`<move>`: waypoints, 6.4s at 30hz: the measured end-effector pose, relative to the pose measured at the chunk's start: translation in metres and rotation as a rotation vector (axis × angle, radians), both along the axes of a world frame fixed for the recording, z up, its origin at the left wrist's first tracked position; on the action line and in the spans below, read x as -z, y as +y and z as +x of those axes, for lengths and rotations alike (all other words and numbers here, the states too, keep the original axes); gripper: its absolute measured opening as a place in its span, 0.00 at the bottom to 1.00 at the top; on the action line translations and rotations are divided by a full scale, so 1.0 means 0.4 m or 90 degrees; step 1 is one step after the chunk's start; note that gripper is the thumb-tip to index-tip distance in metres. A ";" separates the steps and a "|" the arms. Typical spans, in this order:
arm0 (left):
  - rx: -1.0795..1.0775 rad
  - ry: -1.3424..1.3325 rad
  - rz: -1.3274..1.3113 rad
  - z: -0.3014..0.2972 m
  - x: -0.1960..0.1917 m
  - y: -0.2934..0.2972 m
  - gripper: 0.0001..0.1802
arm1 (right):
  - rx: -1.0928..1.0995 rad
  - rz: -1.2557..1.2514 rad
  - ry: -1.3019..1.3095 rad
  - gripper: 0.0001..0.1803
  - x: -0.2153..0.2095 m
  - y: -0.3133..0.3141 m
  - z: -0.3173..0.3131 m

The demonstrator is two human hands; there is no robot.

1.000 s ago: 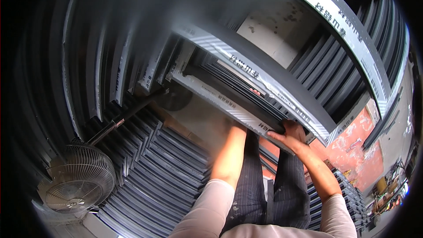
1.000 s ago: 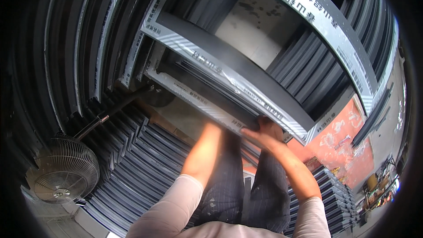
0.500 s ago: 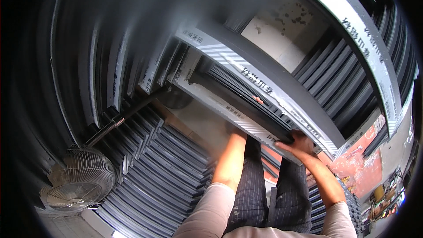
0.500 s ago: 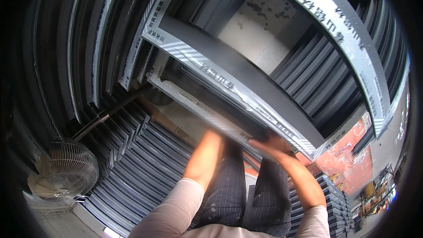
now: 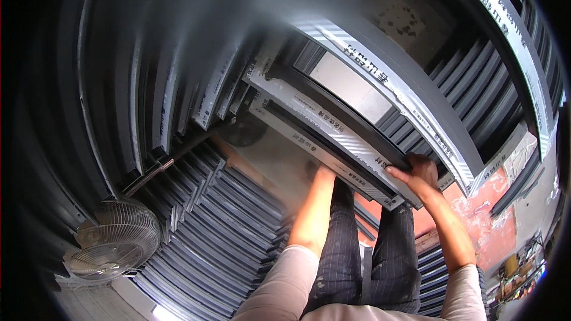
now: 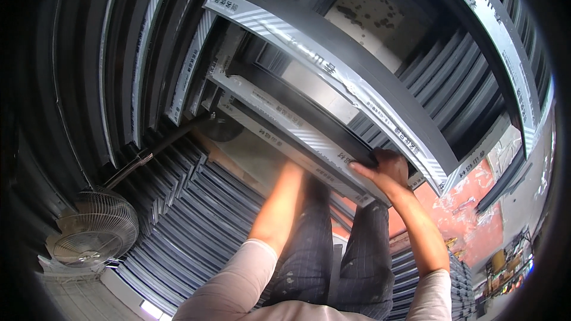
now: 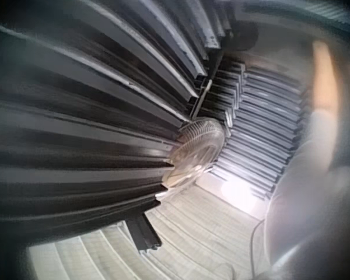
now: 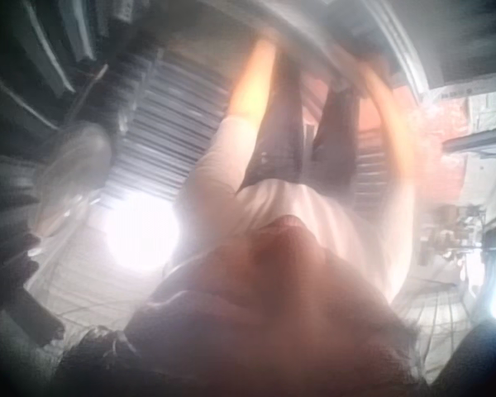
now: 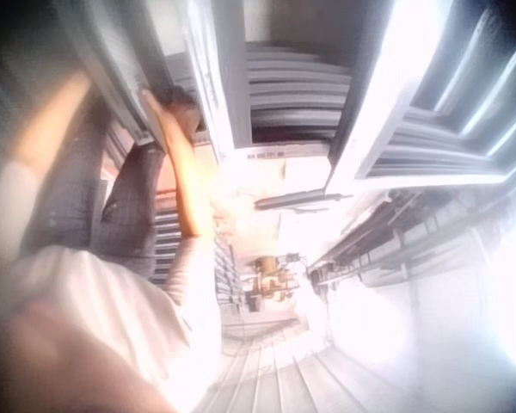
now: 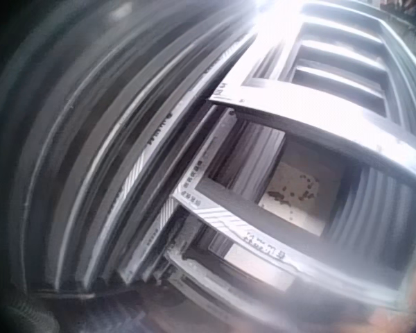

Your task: The person assembles window frames by picking up metal strips and fitting them into the frame structures by hand.

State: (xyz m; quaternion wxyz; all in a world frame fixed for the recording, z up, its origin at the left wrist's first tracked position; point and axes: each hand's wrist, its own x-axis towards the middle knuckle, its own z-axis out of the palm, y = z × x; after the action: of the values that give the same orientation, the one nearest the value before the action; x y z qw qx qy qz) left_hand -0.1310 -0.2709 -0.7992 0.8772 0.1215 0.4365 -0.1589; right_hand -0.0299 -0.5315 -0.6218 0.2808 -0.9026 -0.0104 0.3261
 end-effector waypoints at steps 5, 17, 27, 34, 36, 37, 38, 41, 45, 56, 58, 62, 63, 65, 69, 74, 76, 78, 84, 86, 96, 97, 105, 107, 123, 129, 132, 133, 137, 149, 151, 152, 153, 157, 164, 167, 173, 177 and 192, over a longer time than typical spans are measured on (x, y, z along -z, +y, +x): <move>0.008 -0.009 0.003 -0.011 -0.008 0.025 0.24 | -0.043 -0.016 0.037 0.40 0.001 0.003 0.004; 0.743 -0.310 1.268 0.067 -0.433 -0.127 0.10 | -0.003 0.001 -0.017 0.37 0.005 -0.022 -0.016; 0.801 -0.622 1.288 0.002 -0.287 -0.131 0.06 | -0.005 -0.002 -0.009 0.38 -0.028 0.009 -0.019; 0.804 -0.589 1.309 0.005 -0.277 -0.090 0.05 | -0.043 -0.029 0.054 0.45 -0.012 0.017 -0.028; 0.772 -0.611 1.315 -0.005 -0.277 -0.069 0.05 | -0.050 -0.026 0.097 0.46 -0.011 0.017 -0.037; 0.790 -0.595 1.291 -0.011 -0.278 -0.064 0.06 | -0.067 -0.037 0.125 0.45 -0.013 0.018 -0.039; 0.794 -0.595 1.287 -0.013 -0.274 -0.064 0.06 | -0.066 -0.037 0.129 0.45 -0.006 0.019 -0.042; 0.822 -0.585 1.305 0.003 -0.276 -0.074 0.08 | -0.054 -0.010 0.088 0.44 0.003 0.009 -0.027; 0.813 -0.588 1.309 0.003 -0.278 -0.074 0.07 | -0.086 0.017 0.117 0.46 0.015 0.000 -0.019; 0.871 -0.578 1.310 0.002 -0.274 -0.059 0.06 | -0.100 0.015 0.053 0.45 0.001 -0.001 -0.004; 0.873 -0.577 1.297 0.010 -0.293 -0.072 0.07 | -0.100 -0.017 0.022 0.45 -0.003 -0.004 -0.010; 1.220 -0.408 1.103 0.039 -0.347 -0.030 0.13 | -0.104 -0.061 0.041 0.42 -0.040 0.043 -0.005; 1.239 -0.417 1.105 0.054 -0.387 -0.050 0.13 | -0.082 -0.066 0.038 0.40 -0.033 0.031 -0.026; 0.951 -0.389 1.242 0.029 -0.480 -0.043 0.14 | -0.077 -0.087 -0.103 0.24 -0.102 0.063 -0.061; 0.802 -0.284 1.143 0.025 -0.712 -0.005 0.17 | -0.063 0.083 -0.252 0.20 -0.415 0.109 -0.003; 0.507 -0.198 1.064 -0.092 -0.805 0.150 0.15 | -0.069 0.415 -0.553 0.09 -0.972 0.291 0.181; 0.425 -0.188 1.024 -0.122 -0.816 0.192 0.14 | -0.070 0.623 -0.535 0.07 -1.139 0.387 0.252; 0.372 -0.181 1.007 -0.113 -0.848 0.177 0.14 | -0.148 0.689 -0.469 0.12 -1.269 0.453 0.337; 0.206 -0.223 0.879 -0.130 -0.983 0.180 0.13 | -0.276 0.448 -0.714 0.18 -1.545 0.717 0.385; 0.066 -0.308 0.782 -0.111 -1.063 0.196 0.12 | -0.397 0.322 -0.811 0.21 -1.613 0.750 0.310; -0.066 -0.361 0.757 -0.040 -1.398 0.319 0.14 | -0.527 -0.105 -1.019 0.14 -1.564 0.868 0.188; -0.070 -0.377 0.735 -0.037 -1.396 0.321 0.14 | -0.511 -0.069 -1.013 0.14 -1.568 0.866 0.184; -0.100 -0.451 0.751 0.065 -1.499 0.375 0.14 | -0.455 0.002 -0.998 0.14 -1.572 0.847 0.179; -0.099 -0.457 0.750 0.088 -1.542 0.394 0.15 | -0.445 0.085 -0.953 0.19 -1.574 0.831 0.178; -0.273 -0.374 0.770 0.310 -1.844 0.448 0.23 | -0.217 0.297 -0.915 0.21 -1.615 0.606 0.177; -0.438 -0.325 1.038 0.248 -1.748 0.385 0.13 | -0.047 0.548 -0.734 0.25 -1.444 0.416 0.139; -0.077 -0.469 1.090 0.144 -1.724 0.147 0.13 | 0.113 0.709 -0.394 0.28 -1.251 0.279 0.069; 0.033 -0.526 1.153 0.124 -1.712 0.072 0.17 | 0.116 0.612 -0.390 0.29 -1.165 0.246 0.038; 0.275 -0.516 0.971 0.087 -1.465 -0.195 0.31 | 0.266 0.531 -0.323 0.25 -0.825 0.190 -0.182; 0.876 -0.501 0.810 0.078 -1.090 0.071 0.21 | -0.178 0.050 -0.499 0.36 -0.780 0.066 -0.226; 1.058 -0.417 0.563 0.092 -1.097 0.115 0.23 | -0.300 -0.020 -0.455 0.37 -0.715 0.048 -0.231; 1.087 -0.393 0.453 0.087 -1.081 0.131 0.26 | -0.316 -0.027 -0.501 0.35 -0.680 0.043 -0.242; 1.202 -0.338 0.428 0.108 -1.107 0.124 0.26 | -0.312 0.014 -0.436 0.31 -0.637 0.037 -0.259; 1.400 -0.505 0.731 0.141 -1.046 0.113 0.28 | -0.235 0.122 -0.310 0.28 -0.474 0.058 -0.330; 1.195 -0.792 1.125 0.174 -0.617 0.143 0.28 | 0.110 0.165 -0.046 0.25 -0.193 0.175 -0.404; 1.231 -0.701 1.130 0.215 -0.510 0.154 0.28 | 0.116 0.119 -0.097 0.22 -0.087 0.205 -0.360; 1.368 -0.585 1.163 0.295 -0.409 0.191 0.26 | 0.093 0.036 0.006 0.19 0.037 0.257 -0.281; 1.354 -0.588 1.160 0.296 -0.392 0.194 0.25 | 0.130 0.086 -0.045 0.20 0.089 0.256 -0.299; 1.186 -0.717 1.125 0.285 -0.342 0.222 0.16 | 0.235 0.035 -0.038 0.23 0.137 0.318 -0.344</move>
State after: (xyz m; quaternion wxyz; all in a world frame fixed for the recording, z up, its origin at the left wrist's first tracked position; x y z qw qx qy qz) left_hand -0.0168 -0.1821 -0.6623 0.1404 0.9142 -0.2552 -0.2817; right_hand -0.1677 -0.4041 -0.6766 0.3599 -0.8906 0.1380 0.2414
